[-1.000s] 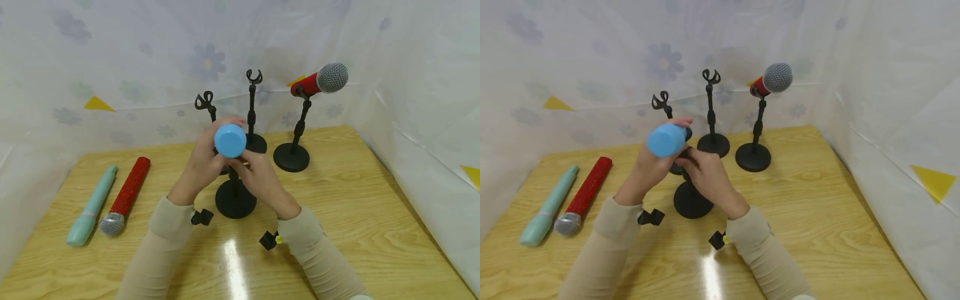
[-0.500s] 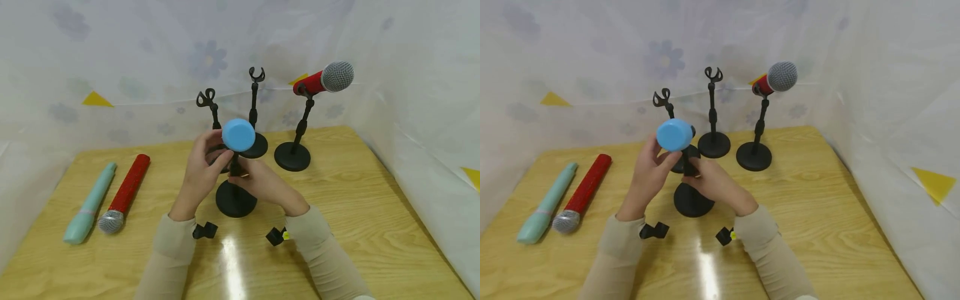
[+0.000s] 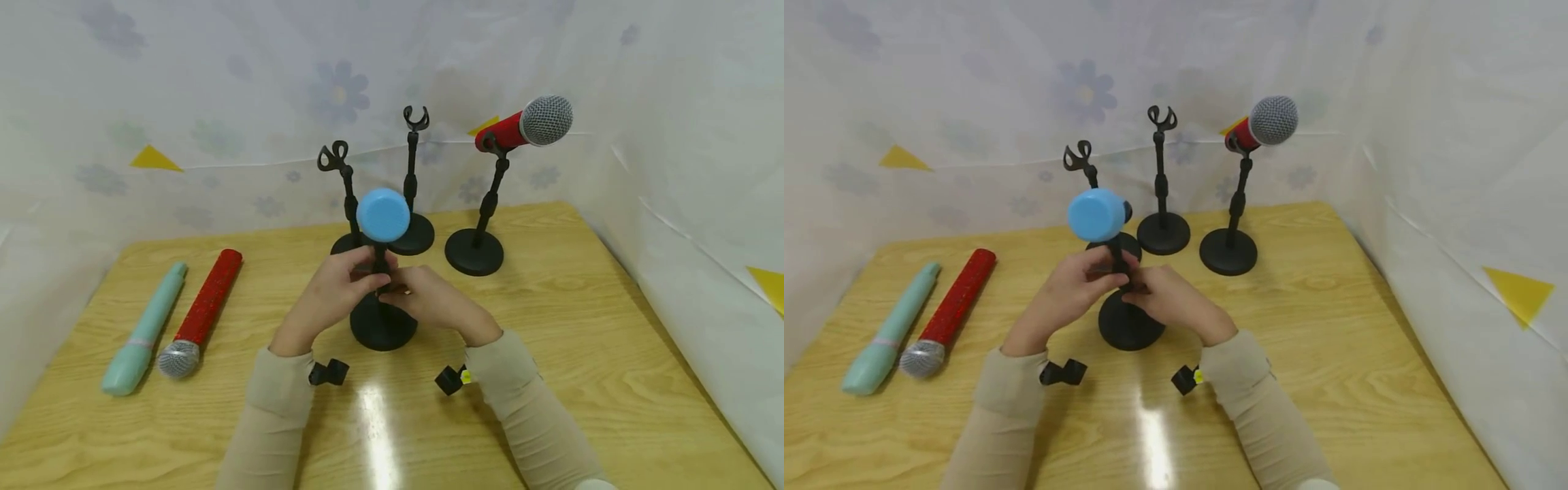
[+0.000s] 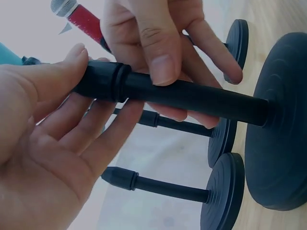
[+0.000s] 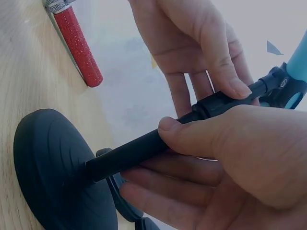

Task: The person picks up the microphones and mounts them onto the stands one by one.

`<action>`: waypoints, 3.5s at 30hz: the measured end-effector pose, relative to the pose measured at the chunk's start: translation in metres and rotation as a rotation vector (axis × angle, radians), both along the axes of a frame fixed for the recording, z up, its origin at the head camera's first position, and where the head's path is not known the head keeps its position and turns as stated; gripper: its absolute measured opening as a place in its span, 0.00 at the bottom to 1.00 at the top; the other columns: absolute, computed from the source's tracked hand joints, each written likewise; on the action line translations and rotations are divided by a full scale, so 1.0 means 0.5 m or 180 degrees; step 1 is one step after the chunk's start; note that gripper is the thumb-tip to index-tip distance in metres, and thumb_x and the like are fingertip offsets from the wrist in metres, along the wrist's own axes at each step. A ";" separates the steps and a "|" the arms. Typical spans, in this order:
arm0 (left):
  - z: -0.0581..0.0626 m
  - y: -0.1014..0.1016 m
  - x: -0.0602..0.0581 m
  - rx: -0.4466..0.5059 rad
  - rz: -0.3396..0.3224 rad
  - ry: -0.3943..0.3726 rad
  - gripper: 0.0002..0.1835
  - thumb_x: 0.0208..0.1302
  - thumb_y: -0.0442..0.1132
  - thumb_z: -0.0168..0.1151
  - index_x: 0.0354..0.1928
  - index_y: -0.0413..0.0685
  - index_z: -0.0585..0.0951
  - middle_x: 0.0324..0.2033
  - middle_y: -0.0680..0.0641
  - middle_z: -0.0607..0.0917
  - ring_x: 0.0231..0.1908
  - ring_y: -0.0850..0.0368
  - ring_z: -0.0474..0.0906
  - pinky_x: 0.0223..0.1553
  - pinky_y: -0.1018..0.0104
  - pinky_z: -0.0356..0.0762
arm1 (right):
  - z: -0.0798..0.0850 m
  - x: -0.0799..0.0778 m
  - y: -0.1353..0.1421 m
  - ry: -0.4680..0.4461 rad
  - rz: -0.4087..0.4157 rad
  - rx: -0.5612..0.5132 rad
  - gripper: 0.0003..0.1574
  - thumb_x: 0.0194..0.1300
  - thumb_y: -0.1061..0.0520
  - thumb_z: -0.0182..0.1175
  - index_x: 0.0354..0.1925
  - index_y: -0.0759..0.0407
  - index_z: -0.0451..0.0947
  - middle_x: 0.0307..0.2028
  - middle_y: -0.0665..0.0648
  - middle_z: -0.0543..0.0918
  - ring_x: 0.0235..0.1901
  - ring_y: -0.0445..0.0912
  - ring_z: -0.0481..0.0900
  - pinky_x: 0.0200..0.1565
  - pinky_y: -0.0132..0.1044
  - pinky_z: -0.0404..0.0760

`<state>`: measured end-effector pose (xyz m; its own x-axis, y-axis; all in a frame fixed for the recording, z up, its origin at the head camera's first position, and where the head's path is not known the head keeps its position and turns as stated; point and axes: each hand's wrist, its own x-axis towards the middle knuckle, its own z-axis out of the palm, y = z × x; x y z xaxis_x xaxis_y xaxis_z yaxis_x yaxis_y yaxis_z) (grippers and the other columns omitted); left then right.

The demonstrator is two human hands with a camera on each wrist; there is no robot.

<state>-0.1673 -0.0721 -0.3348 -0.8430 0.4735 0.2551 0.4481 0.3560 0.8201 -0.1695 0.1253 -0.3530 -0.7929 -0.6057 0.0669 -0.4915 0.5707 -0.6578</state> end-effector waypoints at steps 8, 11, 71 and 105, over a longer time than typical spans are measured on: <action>0.001 0.009 0.006 -0.0210 0.0312 0.0307 0.08 0.64 0.40 0.70 0.44 0.52 0.85 0.39 0.53 0.89 0.47 0.59 0.86 0.51 0.61 0.86 | -0.003 -0.001 -0.006 0.0047 -0.0090 0.0034 0.17 0.72 0.57 0.62 0.57 0.59 0.83 0.48 0.57 0.89 0.46 0.49 0.88 0.47 0.39 0.86; -0.001 0.014 0.008 -0.0264 0.0447 0.0539 0.11 0.61 0.41 0.73 0.44 0.49 0.84 0.38 0.51 0.89 0.44 0.57 0.87 0.47 0.63 0.87 | -0.004 0.000 -0.010 -0.0022 -0.0203 0.0063 0.19 0.72 0.57 0.62 0.59 0.59 0.81 0.49 0.58 0.88 0.46 0.50 0.88 0.47 0.39 0.87; 0.003 -0.022 0.002 -0.0162 0.0023 -0.0240 0.11 0.66 0.43 0.69 0.47 0.49 0.81 0.48 0.49 0.85 0.52 0.54 0.83 0.55 0.55 0.85 | 0.043 0.027 0.011 0.0150 -0.0179 -0.0419 0.16 0.73 0.65 0.55 0.57 0.66 0.77 0.51 0.65 0.85 0.52 0.57 0.86 0.54 0.48 0.86; 0.000 -0.003 0.010 -0.0067 -0.0042 -0.0415 0.15 0.66 0.43 0.69 0.53 0.54 0.82 0.52 0.52 0.85 0.55 0.57 0.83 0.55 0.59 0.85 | 0.093 0.065 -0.021 0.0489 -0.0693 -0.2308 0.16 0.72 0.64 0.59 0.56 0.67 0.77 0.49 0.63 0.84 0.50 0.41 0.85 0.57 0.36 0.84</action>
